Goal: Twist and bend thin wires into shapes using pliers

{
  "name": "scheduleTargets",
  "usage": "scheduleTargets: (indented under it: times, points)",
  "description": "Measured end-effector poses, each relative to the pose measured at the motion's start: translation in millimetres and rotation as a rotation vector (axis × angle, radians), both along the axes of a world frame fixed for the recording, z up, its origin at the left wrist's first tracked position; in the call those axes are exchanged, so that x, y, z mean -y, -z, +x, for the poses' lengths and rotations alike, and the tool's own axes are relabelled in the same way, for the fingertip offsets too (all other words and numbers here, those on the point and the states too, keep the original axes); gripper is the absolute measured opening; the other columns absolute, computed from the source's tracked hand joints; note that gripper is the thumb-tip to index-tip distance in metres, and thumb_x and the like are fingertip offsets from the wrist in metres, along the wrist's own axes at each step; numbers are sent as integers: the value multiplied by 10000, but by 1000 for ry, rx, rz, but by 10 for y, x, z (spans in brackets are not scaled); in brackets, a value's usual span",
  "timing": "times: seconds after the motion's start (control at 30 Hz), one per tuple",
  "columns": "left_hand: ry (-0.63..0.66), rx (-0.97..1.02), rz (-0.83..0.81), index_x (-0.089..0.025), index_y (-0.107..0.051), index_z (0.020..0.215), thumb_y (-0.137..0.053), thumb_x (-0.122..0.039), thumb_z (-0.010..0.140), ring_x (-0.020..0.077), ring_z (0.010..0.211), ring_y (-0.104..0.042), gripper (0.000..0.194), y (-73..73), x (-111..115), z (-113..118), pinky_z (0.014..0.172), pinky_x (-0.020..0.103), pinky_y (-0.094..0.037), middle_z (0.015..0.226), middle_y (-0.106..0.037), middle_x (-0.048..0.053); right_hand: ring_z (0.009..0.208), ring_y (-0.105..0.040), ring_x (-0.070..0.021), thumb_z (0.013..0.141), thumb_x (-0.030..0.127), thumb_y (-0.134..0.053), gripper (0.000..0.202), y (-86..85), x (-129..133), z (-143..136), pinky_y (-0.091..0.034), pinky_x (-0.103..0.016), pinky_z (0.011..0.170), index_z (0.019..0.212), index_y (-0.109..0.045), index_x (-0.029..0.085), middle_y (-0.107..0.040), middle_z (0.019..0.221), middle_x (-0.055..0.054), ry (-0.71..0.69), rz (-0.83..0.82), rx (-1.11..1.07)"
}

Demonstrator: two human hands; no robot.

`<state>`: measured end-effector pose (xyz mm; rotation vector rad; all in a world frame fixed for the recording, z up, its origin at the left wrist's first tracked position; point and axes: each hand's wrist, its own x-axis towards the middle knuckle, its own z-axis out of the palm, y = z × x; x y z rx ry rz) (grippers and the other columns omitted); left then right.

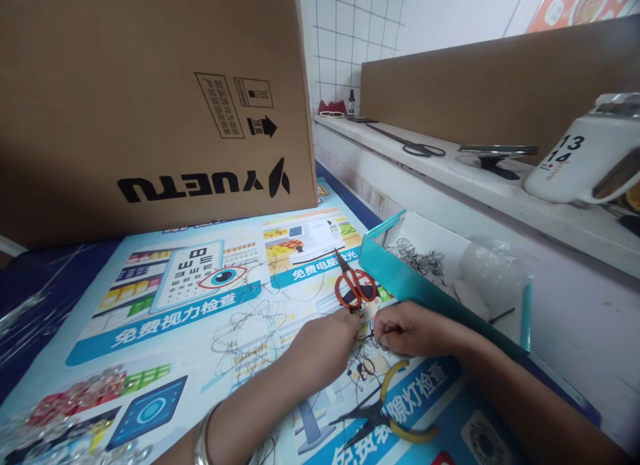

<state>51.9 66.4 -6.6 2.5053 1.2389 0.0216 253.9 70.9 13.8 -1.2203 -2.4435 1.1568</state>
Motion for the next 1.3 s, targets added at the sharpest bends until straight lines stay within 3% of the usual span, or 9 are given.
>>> scheduleTargets:
  times: [0.33, 0.57, 0.73, 0.87, 1.13, 1.3]
  points:
    - [-85, 106, -100, -227, -494, 829, -404, -221, 828, 198, 688, -576, 90, -79, 44, -82, 549, 254, -333, 790, -619, 22, 509, -443, -76, 693, 68, -405, 150, 61, 3, 13, -314, -148, 440, 709, -522, 160, -511, 586, 45, 56, -112, -31]
    - [-98, 224, -165, -216, -483, 792, -383, -198, 837, 172, 699, -539, 110, -88, 41, -98, 592, 242, -345, 769, -579, 8, 596, -427, -84, 761, 118, -432, 144, -42, 42, -73, -313, -160, 508, 670, -537, 155, -485, 623, 38, 2, 45, -37]
    - [-104, 270, -175, -213, -477, 777, -394, -197, 831, 162, 678, -515, 101, -41, 56, -130, 592, 237, -344, 750, -565, 4, 552, -407, -80, 783, 214, -484, 124, 65, 98, -137, -292, -168, 485, 701, -560, 161, -481, 575, 49, 41, 125, -4]
    - [-109, 315, -231, -209, -487, 780, -401, -180, 818, 149, 663, -496, 98, -23, 55, -132, 589, 229, -345, 732, -557, -7, 509, -394, -72, 724, 158, -499, 87, 145, 106, -145, -268, -168, 458, 660, -557, 165, -476, 535, 59, 61, 151, 31]
    - [-124, 500, -240, -199, -531, 795, -423, -229, 847, 148, 754, -505, 123, -97, 52, -132, 644, 228, -363, 793, -559, -10, 518, -408, -75, 733, 161, -505, 91, 124, 73, -154, -285, -169, 467, 645, -529, 167, -462, 546, 57, 187, 201, -75]
    - [-225, 613, -403, -187, -544, 745, -434, -258, 844, 112, 580, -441, 164, -85, 79, -111, 540, 207, -332, 622, -489, -47, 540, -427, -75, 761, 183, -516, 110, 53, 110, -199, -303, -171, 489, 654, -529, 159, -484, 576, 49, 201, 188, -118]
